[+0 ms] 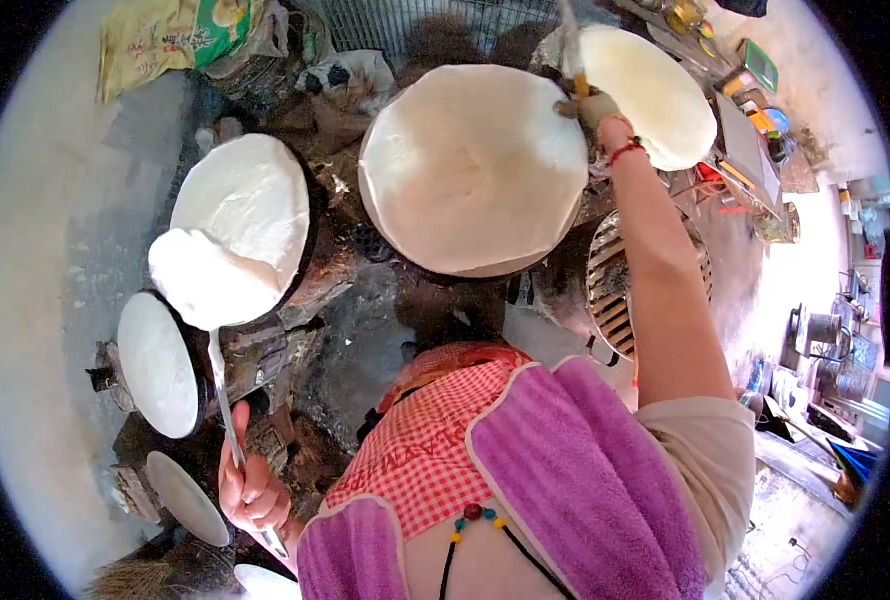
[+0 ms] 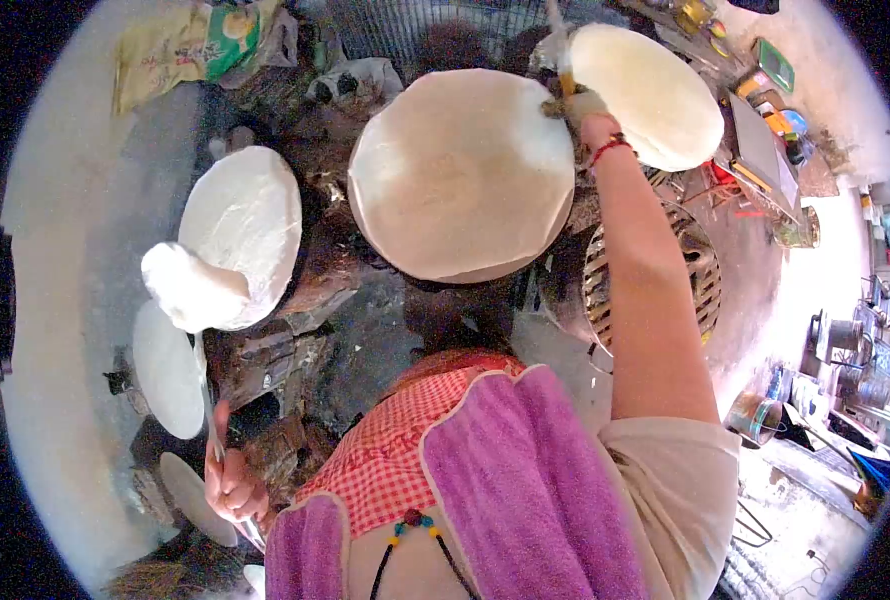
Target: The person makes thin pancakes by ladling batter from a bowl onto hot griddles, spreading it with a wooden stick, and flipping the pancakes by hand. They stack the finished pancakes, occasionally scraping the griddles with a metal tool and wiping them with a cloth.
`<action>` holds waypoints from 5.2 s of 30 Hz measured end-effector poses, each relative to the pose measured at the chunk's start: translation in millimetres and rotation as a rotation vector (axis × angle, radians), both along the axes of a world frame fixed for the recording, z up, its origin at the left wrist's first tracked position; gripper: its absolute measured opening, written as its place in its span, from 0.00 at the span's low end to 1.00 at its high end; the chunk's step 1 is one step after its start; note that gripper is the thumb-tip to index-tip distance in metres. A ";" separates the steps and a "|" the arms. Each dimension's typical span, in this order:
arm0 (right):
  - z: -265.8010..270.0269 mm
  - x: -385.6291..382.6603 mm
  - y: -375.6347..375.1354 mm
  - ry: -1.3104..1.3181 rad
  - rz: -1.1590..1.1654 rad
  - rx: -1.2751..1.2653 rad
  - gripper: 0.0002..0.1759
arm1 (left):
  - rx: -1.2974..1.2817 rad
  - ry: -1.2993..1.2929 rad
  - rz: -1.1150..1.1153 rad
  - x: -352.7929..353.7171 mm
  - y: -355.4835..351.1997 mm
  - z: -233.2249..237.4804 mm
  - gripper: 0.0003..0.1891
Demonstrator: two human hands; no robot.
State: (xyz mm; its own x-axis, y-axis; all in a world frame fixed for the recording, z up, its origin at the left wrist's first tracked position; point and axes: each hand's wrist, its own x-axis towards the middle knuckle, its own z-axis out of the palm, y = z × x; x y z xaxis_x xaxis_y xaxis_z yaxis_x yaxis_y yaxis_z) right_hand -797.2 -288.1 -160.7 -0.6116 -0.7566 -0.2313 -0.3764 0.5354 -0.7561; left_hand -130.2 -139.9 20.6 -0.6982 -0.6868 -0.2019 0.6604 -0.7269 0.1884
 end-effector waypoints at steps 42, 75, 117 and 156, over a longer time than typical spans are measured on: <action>35.0 169.0 274.3 -0.292 -0.198 -0.169 0.27 | -2.018 -1.162 -0.065 -295.1 -103.4 -138.8 0.21; -7.9 250.3 146.4 -0.342 -0.342 -0.284 0.26 | -0.639 -1.027 0.368 -80.6 -142.0 -126.0 0.25; 39.7 76.4 107.5 -0.002 0.625 -0.041 0.20 | -0.405 -1.236 0.883 -153.6 -31.8 -67.5 0.21; -91.7 183.2 345.2 -0.254 0.157 0.061 0.28 | -1.260 -1.592 -0.344 -135.8 29.7 -129.9 0.27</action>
State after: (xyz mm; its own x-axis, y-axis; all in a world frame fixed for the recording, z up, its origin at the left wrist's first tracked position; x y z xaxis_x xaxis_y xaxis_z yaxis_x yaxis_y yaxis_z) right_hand -614.0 57.1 -252.5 -0.4047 -0.8174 -0.4099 -0.2613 0.5330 -0.8048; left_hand -265.9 -110.2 -109.3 -0.5279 -0.8105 -0.2540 -0.6591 0.2023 0.7244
